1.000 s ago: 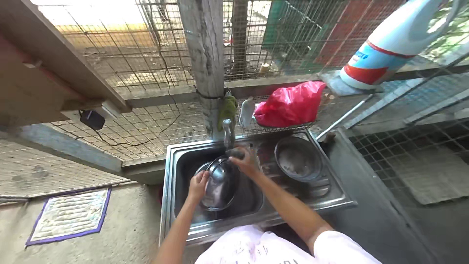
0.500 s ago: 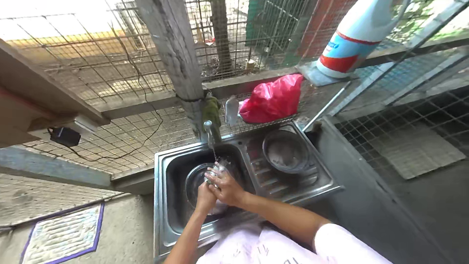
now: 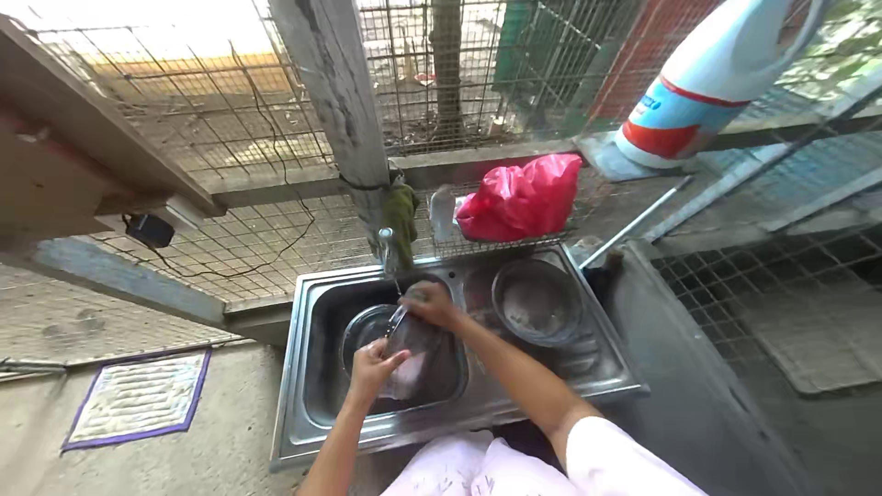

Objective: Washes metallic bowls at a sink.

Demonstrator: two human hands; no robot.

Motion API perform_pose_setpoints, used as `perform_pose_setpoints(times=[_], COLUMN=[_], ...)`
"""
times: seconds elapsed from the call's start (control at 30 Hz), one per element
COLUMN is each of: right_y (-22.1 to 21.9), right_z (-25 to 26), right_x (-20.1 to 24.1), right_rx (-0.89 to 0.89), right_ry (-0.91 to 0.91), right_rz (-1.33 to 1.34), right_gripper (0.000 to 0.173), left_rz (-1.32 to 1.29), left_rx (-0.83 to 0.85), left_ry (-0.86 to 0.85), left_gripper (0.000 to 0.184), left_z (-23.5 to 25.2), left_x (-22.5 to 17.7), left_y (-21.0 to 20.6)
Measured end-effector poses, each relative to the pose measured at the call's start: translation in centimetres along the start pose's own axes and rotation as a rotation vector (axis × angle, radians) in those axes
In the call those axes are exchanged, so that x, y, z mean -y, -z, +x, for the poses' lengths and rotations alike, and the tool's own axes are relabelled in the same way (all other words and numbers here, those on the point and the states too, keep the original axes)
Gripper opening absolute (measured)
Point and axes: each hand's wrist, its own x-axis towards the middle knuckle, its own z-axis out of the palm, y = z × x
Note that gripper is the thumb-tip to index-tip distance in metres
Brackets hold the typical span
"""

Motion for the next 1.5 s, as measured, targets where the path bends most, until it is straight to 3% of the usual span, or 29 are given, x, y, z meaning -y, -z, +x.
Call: perform_pose_setpoints(times=[0.07, 0.1, 0.2, 0.23, 0.3, 0.37, 0.43, 0.47, 0.53, 0.6, 0.67, 0.73, 0.8, 0.87, 0.9, 1.0, 1.03, 1.1, 1.23, 1.3, 1.4, 1.5], right_y=[1.3, 1.1, -2.1, -2.7, -1.9, -0.3, -0.6, -1.6, -4.9, -7.4, -7.2, -5.3, -2.9, -1.6, -1.9, -4.5, -4.7, -2.6, 7.2, 12.2, 16.6, 17.3], right_z=[1.8, 1.8, 0.0, -0.3, 0.5, 1.7, 0.2, -1.4, -5.0, -6.5, -5.1, -2.0, -0.2, -1.3, -2.8, -6.8, -6.7, -4.8, -2.3, -3.3, -6.9, -11.3], right_x=[-2.3, -2.1, 3.5, 4.6, 3.4, -0.6, -4.5, -5.0, -4.2, -2.0, 0.4, 0.0, -2.7, -4.7, -4.8, -2.3, -1.9, -1.9, -6.6, -10.2, -16.3, -17.3], right_rx=[-0.052, 0.011, 0.357, 0.373, 0.27, 0.2, 0.061, -0.024, -0.115, -0.056, 0.072, 0.077, 0.021, 0.017, 0.036, 0.064, 0.032, -0.03, -0.285, -0.314, -0.142, 0.018], right_ry=[-0.275, -0.326, -0.1, 0.002, 0.064, -0.144, -0.307, -0.285, -0.037, 0.249, 0.366, 0.344, 0.145, -0.124, -0.176, 0.055, 0.167, 0.204, -0.007, -0.157, -0.389, -0.565], right_rz=[0.135, 0.056, -0.39, -0.398, -0.158, 0.097, 0.175, 0.179, 0.109, -0.056, -0.104, 0.028, 0.083, 0.057, 0.048, 0.013, 0.012, 0.013, -0.219, -0.365, -0.606, -0.723], right_gripper=[0.031, 0.035, 0.044, 0.043, 0.037, 0.037, 0.042, 0.043, 0.041, 0.042, 0.04, 0.036, 0.042, 0.055, 0.058, 0.055, 0.051, 0.042, 0.035, 0.04, 0.054, 0.06], left_rz=[-0.077, -0.068, -0.026, -0.067, -0.212, -0.401, -0.642, -0.763, -0.883, -0.8, -0.643, -0.587, -0.629, -0.702, -0.73, -0.672, -0.637, -0.614, -0.488, -0.42, -0.264, 0.027], left_rx=[-0.033, 0.021, 0.09, 0.045, -0.08, -0.277, -0.534, -0.638, -0.756, -0.773, -0.716, -0.625, -0.588, -0.618, -0.636, -0.562, -0.503, -0.404, -0.245, -0.146, 0.03, 0.219], left_ry=[-0.004, 0.079, 0.221, 0.229, 0.256, 0.321, 0.419, 0.44, 0.431, 0.47, 0.516, 0.48, 0.421, 0.371, 0.366, 0.41, 0.432, 0.446, 0.272, 0.175, 0.077, -0.099], left_gripper=[0.015, 0.019, 0.022, 0.018, 0.013, 0.027, 0.038, 0.041, 0.048, 0.052, 0.049, 0.044, 0.042, 0.041, 0.041, 0.044, 0.045, 0.039, 0.006, 0.009, 0.013, 0.021], left_z=[-1.0, -1.2, -0.1, 0.0, -0.3, -0.8, -0.9, -0.5, 0.2, 0.4, 0.1, -0.3, -0.9, -1.0, -0.9, -0.7, -1.0, -1.6, -1.9, -1.6, -0.6, 1.4], left_x=[0.4, -0.1, -0.7, -0.7, -0.9, -1.2, -1.2, -0.9, 0.3, 0.7, 0.1, -1.3, -2.4, -2.1, -1.4, 0.1, -0.1, -1.3, -4.6, -6.0, -7.0, -6.3], left_y=[0.1, 0.1, -1.0, -1.1, -0.7, 0.1, 0.4, 0.4, 0.1, -0.8, -1.8, -2.5, -2.6, -2.7, -2.7, -3.1, -3.4, -4.3, -5.5, -5.8, -6.9, -8.8])
